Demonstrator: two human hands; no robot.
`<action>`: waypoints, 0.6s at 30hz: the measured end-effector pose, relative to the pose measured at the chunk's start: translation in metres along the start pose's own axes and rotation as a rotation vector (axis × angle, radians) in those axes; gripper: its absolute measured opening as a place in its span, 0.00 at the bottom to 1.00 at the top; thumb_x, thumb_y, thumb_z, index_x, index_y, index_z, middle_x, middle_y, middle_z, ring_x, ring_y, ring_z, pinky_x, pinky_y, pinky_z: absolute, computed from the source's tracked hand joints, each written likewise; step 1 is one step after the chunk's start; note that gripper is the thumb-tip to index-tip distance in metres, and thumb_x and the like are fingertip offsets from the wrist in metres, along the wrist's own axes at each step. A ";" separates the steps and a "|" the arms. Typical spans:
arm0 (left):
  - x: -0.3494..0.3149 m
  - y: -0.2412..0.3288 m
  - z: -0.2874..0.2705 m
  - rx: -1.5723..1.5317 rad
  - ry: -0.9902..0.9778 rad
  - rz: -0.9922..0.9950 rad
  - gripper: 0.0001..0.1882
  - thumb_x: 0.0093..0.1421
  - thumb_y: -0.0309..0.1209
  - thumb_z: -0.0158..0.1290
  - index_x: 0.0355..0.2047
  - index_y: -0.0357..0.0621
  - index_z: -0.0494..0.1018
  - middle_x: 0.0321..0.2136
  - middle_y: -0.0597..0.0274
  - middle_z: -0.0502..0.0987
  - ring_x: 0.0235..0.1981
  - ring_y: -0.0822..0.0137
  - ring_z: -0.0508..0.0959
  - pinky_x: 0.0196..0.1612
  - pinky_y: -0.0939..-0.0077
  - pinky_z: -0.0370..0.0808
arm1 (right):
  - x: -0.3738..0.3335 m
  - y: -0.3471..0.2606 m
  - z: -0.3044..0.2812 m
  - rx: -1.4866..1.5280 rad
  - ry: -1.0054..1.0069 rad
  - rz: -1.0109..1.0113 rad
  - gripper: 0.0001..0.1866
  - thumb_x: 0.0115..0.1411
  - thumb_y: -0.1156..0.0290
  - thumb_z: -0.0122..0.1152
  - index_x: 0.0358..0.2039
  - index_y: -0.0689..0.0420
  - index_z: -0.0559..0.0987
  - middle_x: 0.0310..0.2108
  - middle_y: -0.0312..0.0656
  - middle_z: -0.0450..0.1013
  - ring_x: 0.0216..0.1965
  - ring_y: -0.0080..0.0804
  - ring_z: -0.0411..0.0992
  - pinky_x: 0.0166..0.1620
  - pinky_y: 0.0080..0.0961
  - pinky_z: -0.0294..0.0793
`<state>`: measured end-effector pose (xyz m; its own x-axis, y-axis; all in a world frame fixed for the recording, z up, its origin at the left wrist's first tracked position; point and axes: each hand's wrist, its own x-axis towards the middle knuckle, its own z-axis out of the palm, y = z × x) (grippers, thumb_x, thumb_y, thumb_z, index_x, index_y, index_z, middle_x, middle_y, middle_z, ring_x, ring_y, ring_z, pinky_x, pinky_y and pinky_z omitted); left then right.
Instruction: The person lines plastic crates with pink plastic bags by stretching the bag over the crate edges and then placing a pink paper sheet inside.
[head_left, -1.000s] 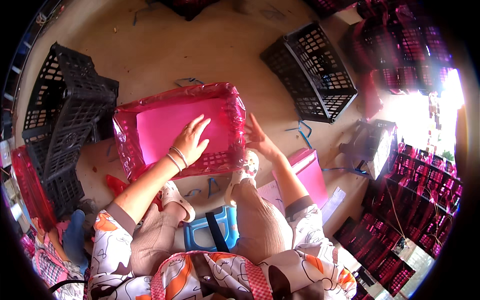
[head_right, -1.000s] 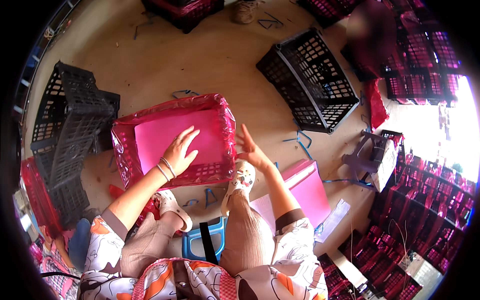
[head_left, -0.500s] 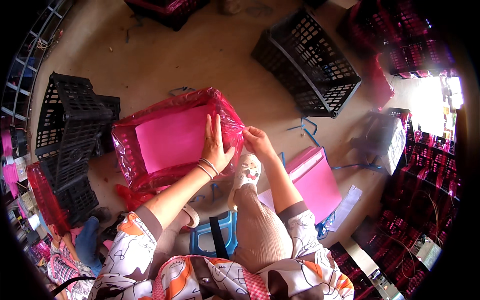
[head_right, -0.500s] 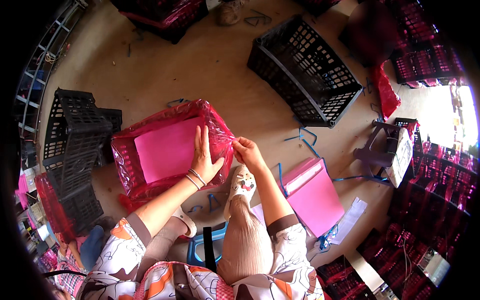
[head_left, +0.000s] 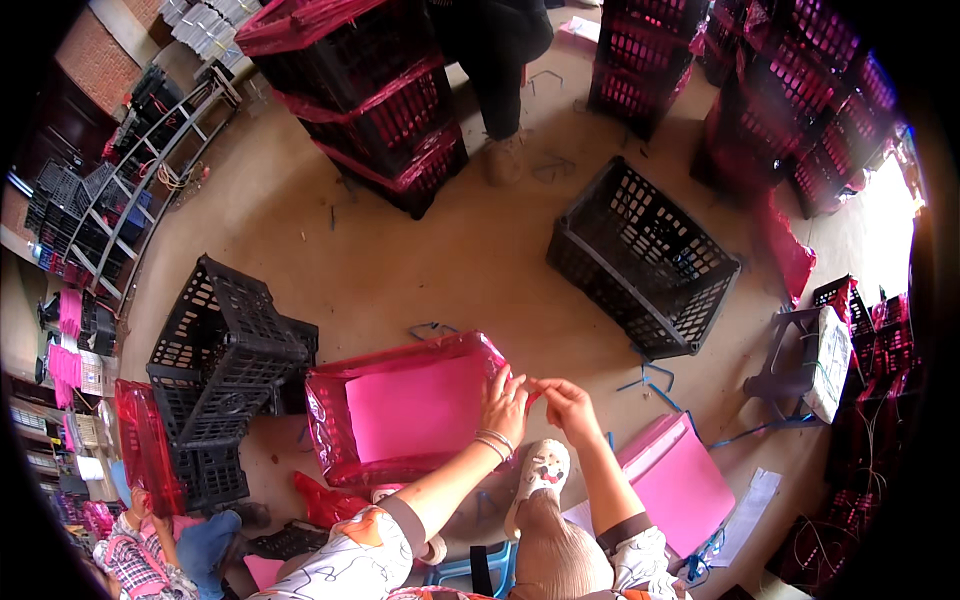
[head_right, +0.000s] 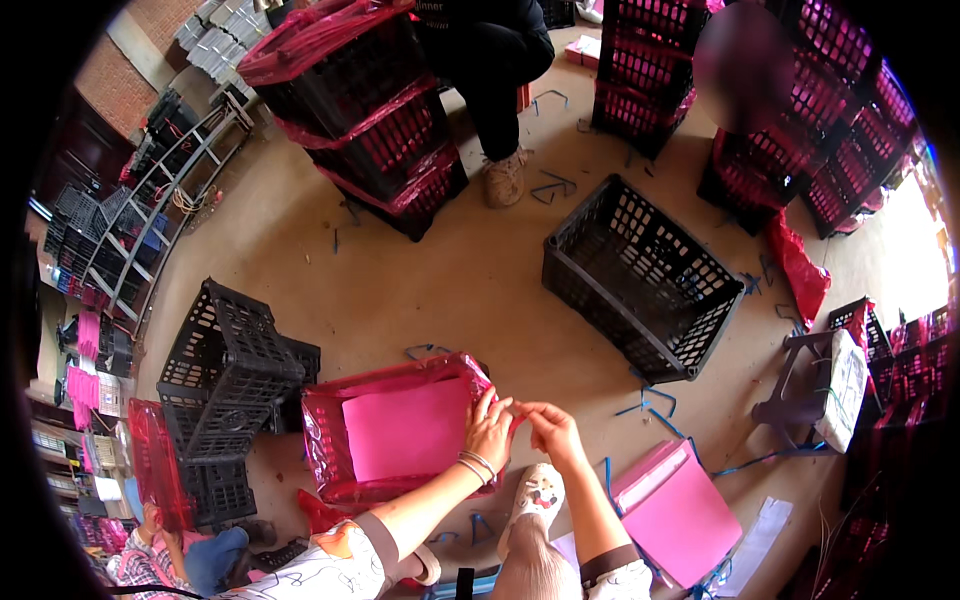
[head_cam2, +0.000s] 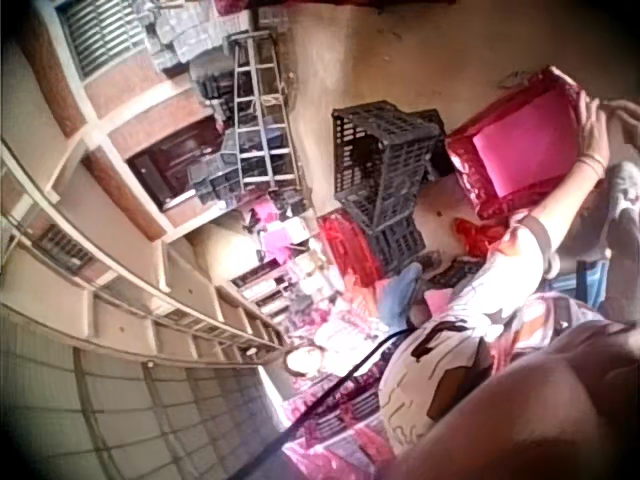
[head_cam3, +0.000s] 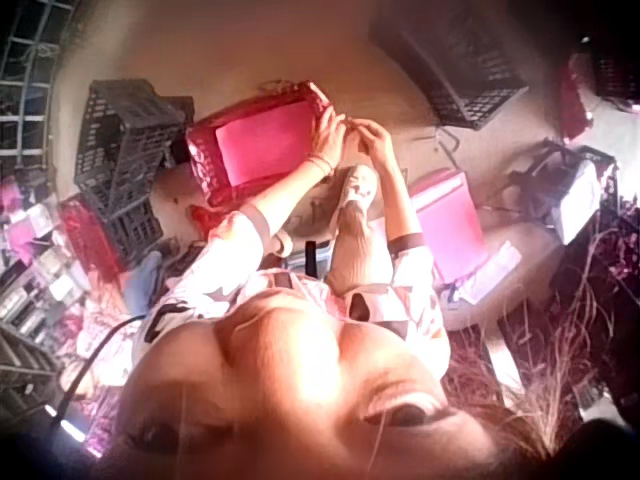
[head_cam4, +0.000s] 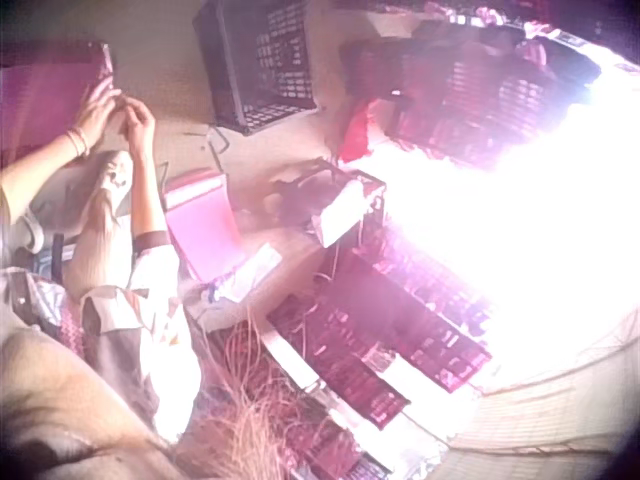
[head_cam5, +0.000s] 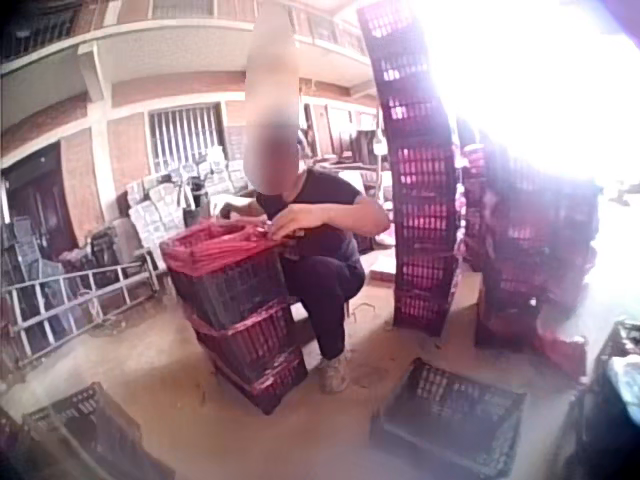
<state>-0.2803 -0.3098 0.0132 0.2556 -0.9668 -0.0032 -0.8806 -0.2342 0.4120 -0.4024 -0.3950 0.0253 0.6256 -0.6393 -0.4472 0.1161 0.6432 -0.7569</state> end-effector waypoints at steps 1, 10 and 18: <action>0.000 -0.002 0.002 -0.031 0.028 -0.003 0.09 0.54 0.31 0.44 0.33 0.41 0.69 0.49 0.60 0.65 0.59 0.53 0.52 0.58 0.44 0.47 | -0.001 0.006 0.004 -0.266 0.022 -0.037 0.10 0.58 0.78 0.46 0.38 0.64 0.74 0.38 0.43 0.74 0.16 0.20 0.65 0.21 0.14 0.66; 0.003 -0.007 0.011 -0.120 0.100 0.053 0.06 0.53 0.28 0.44 0.30 0.44 0.71 0.43 0.60 0.70 0.57 0.53 0.57 0.56 0.48 0.52 | -0.006 0.007 0.000 0.215 0.137 0.119 0.07 0.56 0.76 0.51 0.36 0.62 0.72 0.28 0.44 0.74 0.12 0.17 0.60 0.17 0.11 0.58; 0.001 -0.005 0.011 -0.053 0.053 0.048 0.07 0.55 0.31 0.46 0.31 0.42 0.69 0.37 0.56 0.73 0.54 0.52 0.60 0.55 0.48 0.52 | -0.014 -0.001 0.006 -0.332 0.150 0.086 0.09 0.54 0.76 0.53 0.36 0.62 0.73 0.22 0.41 0.72 0.14 0.17 0.63 0.16 0.13 0.60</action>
<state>-0.2800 -0.3107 0.0006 0.2352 -0.9698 0.0653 -0.8704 -0.1803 0.4582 -0.4070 -0.3839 0.0353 0.4993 -0.6593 -0.5622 -0.2037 0.5413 -0.8158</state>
